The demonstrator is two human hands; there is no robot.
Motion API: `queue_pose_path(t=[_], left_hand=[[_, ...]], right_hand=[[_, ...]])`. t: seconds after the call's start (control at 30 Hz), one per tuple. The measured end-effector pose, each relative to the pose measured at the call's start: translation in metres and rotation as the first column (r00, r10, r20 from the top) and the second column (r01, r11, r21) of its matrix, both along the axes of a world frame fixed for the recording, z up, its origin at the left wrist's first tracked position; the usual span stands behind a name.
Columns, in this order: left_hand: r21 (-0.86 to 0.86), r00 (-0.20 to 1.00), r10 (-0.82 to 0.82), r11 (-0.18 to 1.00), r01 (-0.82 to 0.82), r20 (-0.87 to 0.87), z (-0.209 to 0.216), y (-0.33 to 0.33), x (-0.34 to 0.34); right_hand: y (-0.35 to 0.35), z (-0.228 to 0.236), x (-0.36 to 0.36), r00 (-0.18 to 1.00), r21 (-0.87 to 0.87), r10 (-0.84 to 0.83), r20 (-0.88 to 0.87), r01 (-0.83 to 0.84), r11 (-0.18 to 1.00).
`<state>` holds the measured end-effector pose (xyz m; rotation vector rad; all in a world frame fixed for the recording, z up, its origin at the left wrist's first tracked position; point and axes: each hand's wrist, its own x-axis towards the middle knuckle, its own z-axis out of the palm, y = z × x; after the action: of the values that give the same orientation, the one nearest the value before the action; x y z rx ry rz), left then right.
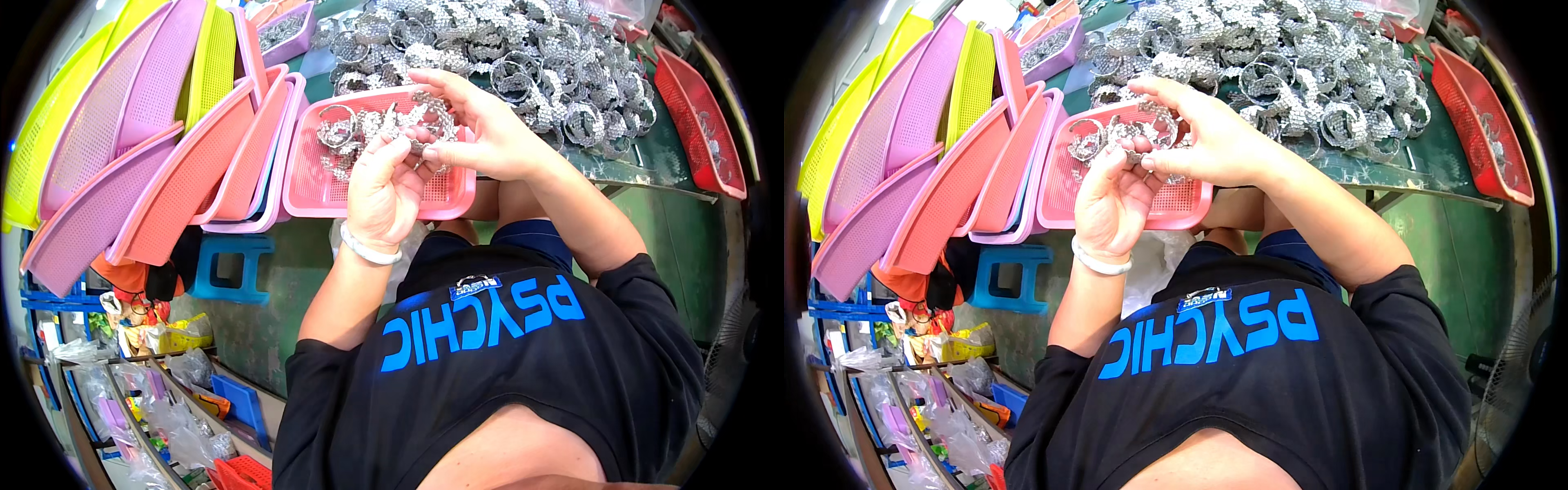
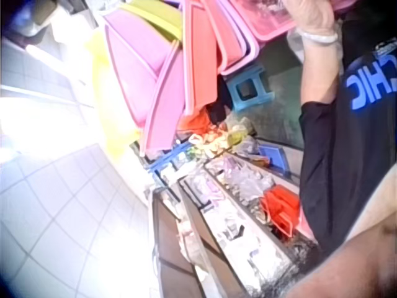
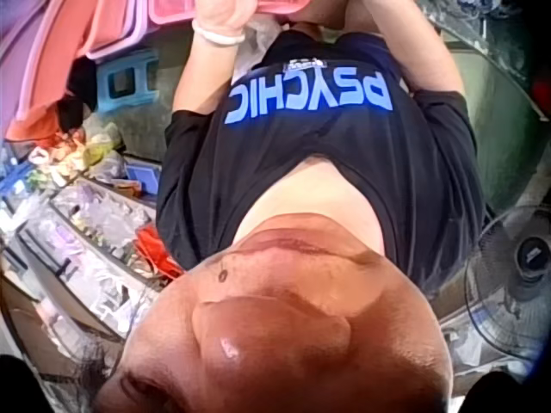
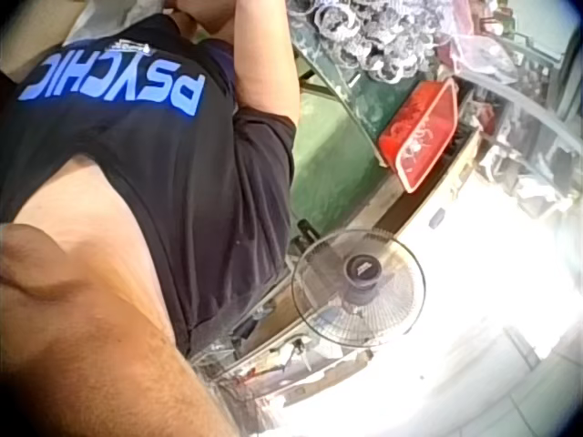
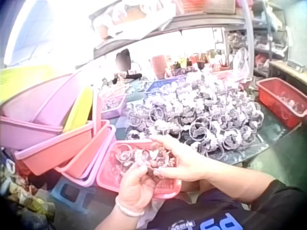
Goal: The person sorts silver-colored jewelry pieces, likely bracelets, from a large pile on a table into a pink plastic basket. They pick up items by hand, separate them, and place them into the basket, occasionally handing the basket to another person.
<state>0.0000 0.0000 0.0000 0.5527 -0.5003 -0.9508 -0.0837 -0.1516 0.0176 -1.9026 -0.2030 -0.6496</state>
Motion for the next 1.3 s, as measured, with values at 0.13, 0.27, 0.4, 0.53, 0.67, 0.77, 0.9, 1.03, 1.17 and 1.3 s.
queue_pose_path(t=[0.13,0.27,0.4,0.53,0.67,0.77,0.9,1.03,1.17,1.3], left_hand=[[0.039,0.998,0.063,0.997,-0.064,0.013,0.003,0.002,-0.005],[0.064,0.996,0.088,0.994,-0.088,0.004,0.004,0.004,-0.005],[0.085,0.995,0.104,0.991,-0.104,0.011,0.003,0.004,-0.004],[0.119,0.989,0.141,0.982,-0.147,0.054,0.002,0.004,-0.004],[0.122,0.982,0.159,0.978,-0.17,0.1,0.003,0.004,-0.004],[0.131,0.981,0.166,0.975,-0.178,0.099,0.002,0.004,-0.005],[0.08,0.99,0.111,0.99,-0.118,0.087,0.003,0.006,-0.006],[0.046,0.999,0.007,0.999,-0.005,-0.043,0.01,0.007,-0.008],[0.043,0.996,0.022,0.999,-0.019,-0.083,0.014,0.008,-0.012],[0.018,0.996,0.08,0.997,-0.08,-0.039,0.011,0.01,-0.013]], right_hand=[[0.0,0.003,-0.003,0.997,-0.111,-0.052,0.065,0.059,0.992],[0.002,0.005,-0.003,0.99,-0.198,-0.092,0.103,0.111,0.974],[0.003,0.006,-0.005,0.984,-0.272,-0.112,0.14,0.147,0.951],[0.003,0.008,-0.005,0.973,-0.363,-0.129,0.193,0.193,0.912],[0.002,0.007,-0.004,0.964,-0.4,-0.139,0.225,0.222,0.889],[0.003,0.007,-0.005,0.974,-0.368,-0.121,0.193,0.186,0.911],[0.0,0.003,-0.002,0.994,-0.175,-0.022,0.112,0.041,0.984],[-0.002,0.006,-0.001,0.971,0.187,0.239,-0.01,-0.233,0.954],[-0.002,0.012,0.001,0.918,0.376,0.384,-0.096,-0.323,0.868],[0.0,0.009,0.003,0.941,0.353,0.33,-0.078,-0.283,0.892]])
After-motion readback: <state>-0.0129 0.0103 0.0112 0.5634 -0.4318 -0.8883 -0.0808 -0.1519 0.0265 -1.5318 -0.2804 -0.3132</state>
